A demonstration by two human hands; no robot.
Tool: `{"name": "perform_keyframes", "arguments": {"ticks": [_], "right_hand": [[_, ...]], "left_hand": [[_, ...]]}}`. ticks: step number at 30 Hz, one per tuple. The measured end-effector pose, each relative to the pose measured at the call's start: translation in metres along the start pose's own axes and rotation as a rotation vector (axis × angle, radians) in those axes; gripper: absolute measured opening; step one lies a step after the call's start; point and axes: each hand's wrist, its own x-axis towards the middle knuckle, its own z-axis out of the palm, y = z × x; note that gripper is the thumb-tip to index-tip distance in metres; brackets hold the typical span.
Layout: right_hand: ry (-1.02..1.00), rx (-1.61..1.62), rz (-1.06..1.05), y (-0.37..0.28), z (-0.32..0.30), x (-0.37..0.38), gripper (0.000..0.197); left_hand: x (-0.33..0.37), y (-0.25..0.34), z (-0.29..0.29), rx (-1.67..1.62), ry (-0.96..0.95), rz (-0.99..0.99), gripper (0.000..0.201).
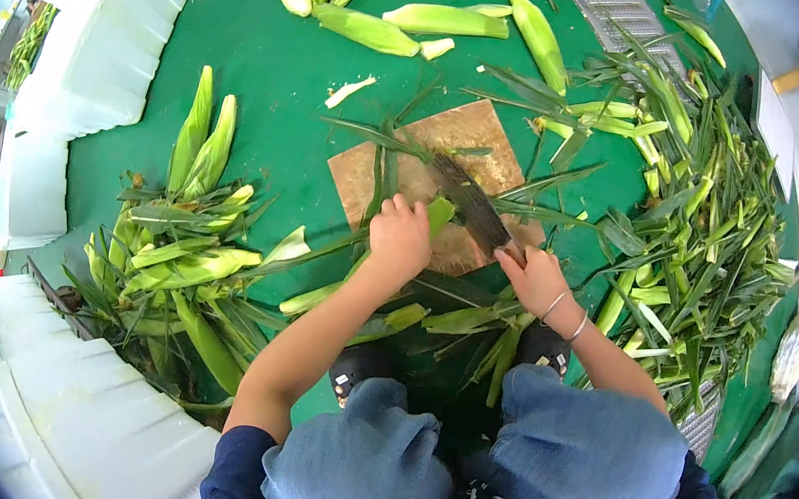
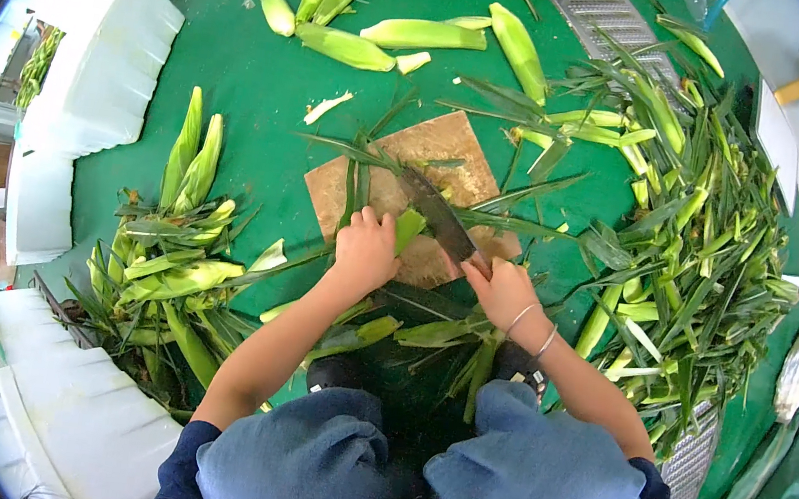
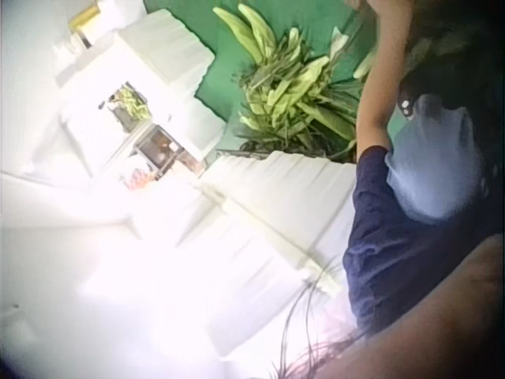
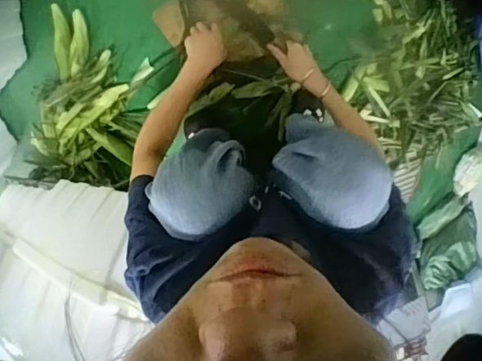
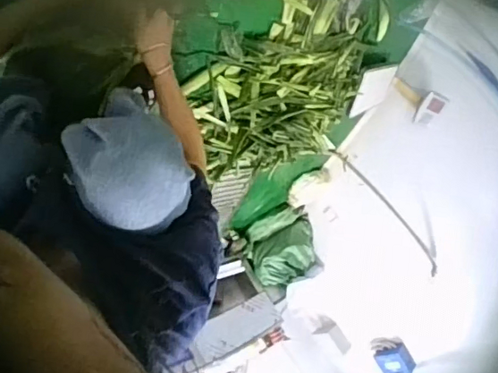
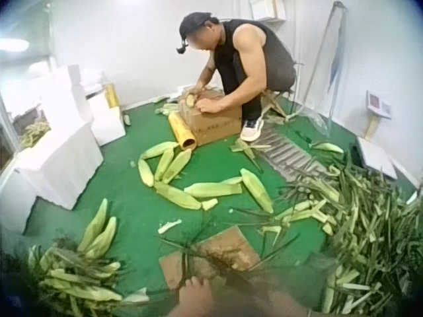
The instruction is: The person uses a cleaver to trim the ends and husks off corn on a wooden cutting board before tossing the trimmed ears onto a pile.
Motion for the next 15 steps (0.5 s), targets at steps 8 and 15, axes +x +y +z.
{"name": "perform_keyframes", "arguments": {"ticks": [8, 15], "right_hand": [[0.254, 0.299, -0.267, -0.077, -0.029, 0.006, 0.036], [0.094, 0.204, 0.144, 0.021, 0.015, -0.005, 0.035]], "left_hand": [[-0.006, 0.001, -0.002, -0.039, 0.006, -0.022, 0.052], [-0.026, -0.018, -0.025, -0.162, -0.065, -0.064, 0.056]]}}
